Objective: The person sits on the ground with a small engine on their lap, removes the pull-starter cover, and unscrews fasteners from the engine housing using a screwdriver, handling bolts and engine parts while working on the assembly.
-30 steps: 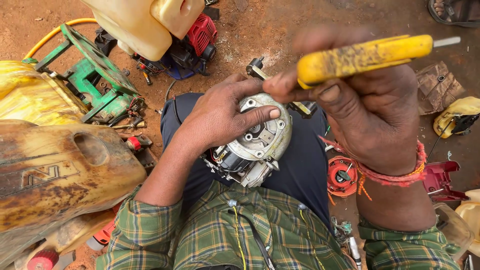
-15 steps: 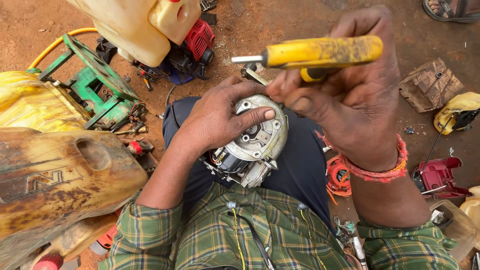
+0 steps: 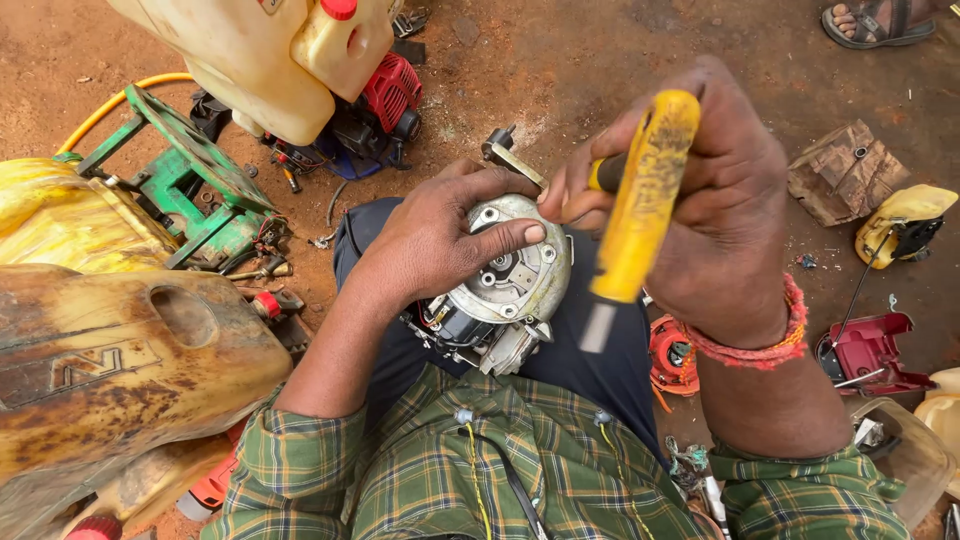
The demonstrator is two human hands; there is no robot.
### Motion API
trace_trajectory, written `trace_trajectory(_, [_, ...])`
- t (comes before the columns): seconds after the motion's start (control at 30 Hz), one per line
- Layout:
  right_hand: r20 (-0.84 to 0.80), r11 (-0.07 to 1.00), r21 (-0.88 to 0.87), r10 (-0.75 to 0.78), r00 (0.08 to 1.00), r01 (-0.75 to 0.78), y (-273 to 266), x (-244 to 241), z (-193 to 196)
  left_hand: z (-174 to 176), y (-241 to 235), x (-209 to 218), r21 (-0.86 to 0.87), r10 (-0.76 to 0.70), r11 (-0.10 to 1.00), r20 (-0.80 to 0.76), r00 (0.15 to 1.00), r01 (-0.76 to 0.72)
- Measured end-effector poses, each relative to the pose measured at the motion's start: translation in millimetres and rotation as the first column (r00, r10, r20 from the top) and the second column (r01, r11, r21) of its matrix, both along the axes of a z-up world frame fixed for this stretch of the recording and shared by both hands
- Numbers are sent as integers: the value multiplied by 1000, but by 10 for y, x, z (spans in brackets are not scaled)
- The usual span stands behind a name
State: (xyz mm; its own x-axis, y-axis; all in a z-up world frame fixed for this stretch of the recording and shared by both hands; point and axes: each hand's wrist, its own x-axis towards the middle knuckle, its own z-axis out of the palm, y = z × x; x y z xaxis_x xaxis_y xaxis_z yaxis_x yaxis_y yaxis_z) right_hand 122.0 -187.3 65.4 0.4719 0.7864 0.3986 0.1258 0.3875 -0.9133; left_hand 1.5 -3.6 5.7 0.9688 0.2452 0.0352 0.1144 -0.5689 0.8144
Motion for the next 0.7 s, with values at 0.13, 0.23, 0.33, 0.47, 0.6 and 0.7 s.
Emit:
trace_trajectory(0.13, [154, 1000, -7, -28, 988, 29, 80, -142, 287, -74, 13, -2, -47, 18, 999, 14, 1000, -18])
trace_trajectory(0.23, [75, 1000, -11, -11, 997, 12, 50, -124, 223, -28, 12, 15, 3, -8, 1000, 61, 998, 8])
trace_trajectory(0.33, [127, 983, -62, -164, 978, 173, -28, 21, -89, 127, -22, 54, 60, 7, 998, -32, 999, -5])
trace_trajectory(0.47, [10, 987, -58, -147, 989, 147, 89, -120, 229, 96, 0, 71, 88, 4, 996, -53, 999, 0])
trace_trajectory(0.6, [-13, 994, 36, -107, 994, 108, 44, -5, 13, 139, 3, 126, 147, -4, 989, -55, 998, 12])
trace_trajectory(0.7, [48, 991, 88, -108, 993, 103, -1, 60, -42, 236, -24, 163, 173, -24, 984, -96, 995, 40])
